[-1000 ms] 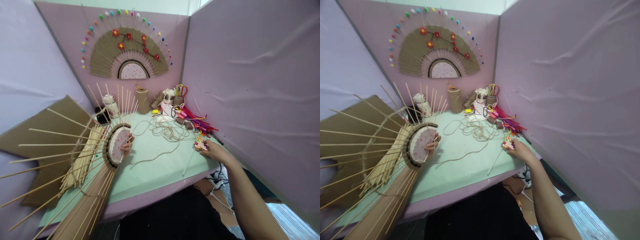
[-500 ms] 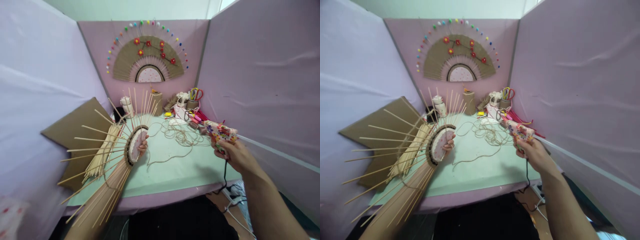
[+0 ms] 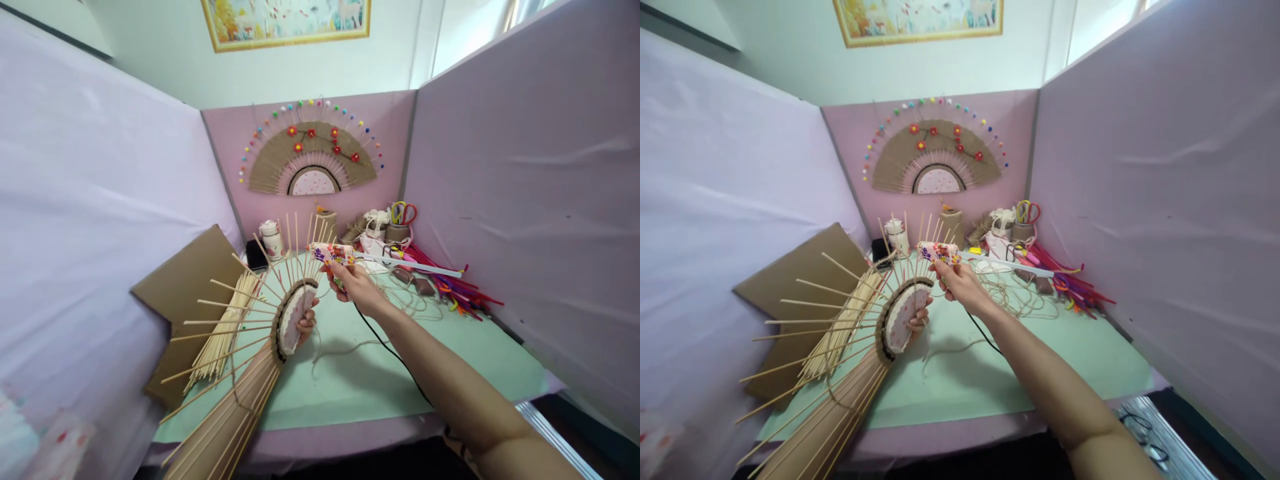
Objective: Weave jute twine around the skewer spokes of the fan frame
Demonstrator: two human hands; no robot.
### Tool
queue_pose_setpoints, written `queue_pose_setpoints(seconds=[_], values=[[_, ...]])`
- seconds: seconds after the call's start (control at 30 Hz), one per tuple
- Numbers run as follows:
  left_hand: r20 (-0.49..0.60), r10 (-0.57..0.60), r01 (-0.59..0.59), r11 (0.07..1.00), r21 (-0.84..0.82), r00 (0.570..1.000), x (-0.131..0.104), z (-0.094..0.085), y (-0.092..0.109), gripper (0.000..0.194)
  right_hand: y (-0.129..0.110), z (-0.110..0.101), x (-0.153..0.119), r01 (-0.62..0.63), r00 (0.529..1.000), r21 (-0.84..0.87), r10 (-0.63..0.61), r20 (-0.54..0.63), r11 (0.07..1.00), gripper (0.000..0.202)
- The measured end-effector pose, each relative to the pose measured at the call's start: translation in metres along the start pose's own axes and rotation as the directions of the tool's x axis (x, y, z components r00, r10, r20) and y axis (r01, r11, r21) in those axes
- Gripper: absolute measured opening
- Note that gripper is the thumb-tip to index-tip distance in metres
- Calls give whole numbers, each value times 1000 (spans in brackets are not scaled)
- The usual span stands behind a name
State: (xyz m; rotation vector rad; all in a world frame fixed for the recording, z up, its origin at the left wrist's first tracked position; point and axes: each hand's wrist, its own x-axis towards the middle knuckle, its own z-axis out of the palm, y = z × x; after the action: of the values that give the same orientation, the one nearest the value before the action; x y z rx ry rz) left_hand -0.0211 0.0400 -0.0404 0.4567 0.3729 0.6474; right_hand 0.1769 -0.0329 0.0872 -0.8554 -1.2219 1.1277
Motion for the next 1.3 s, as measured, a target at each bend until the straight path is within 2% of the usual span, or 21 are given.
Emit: queue_pose_setpoints(seconds=[0.13, 0.37, 0.57, 0.8, 1.1, 1.3], values=[[14, -11, 12, 999, -52, 1000, 4, -5, -3, 43, 2, 3, 2, 14, 1000, -26, -14, -1, 1000, 54], [-22, -65, 64, 996, -63, 998, 7, 0, -3, 39, 9, 2, 7, 28, 999, -73, -26, 29, 997, 52], [4, -63, 63, 997, -46, 998, 6, 0, -3, 44, 13, 1, 8, 25, 1000, -96, -25, 8, 995, 54], [-17, -57, 56, 997, -52, 998, 5, 3, -5, 40, 19, -1, 11, 41, 999, -114, -37, 37, 993, 52], [-3, -54, 54, 997, -52, 999, 9, -4, -6, 43, 23, -1, 13, 32, 999, -102, -30, 21, 994, 52], [-28, -66, 64, 997, -43, 997, 10, -2, -7, 40, 25, -2, 14, 25, 1000, -94, -24, 16, 995, 52]])
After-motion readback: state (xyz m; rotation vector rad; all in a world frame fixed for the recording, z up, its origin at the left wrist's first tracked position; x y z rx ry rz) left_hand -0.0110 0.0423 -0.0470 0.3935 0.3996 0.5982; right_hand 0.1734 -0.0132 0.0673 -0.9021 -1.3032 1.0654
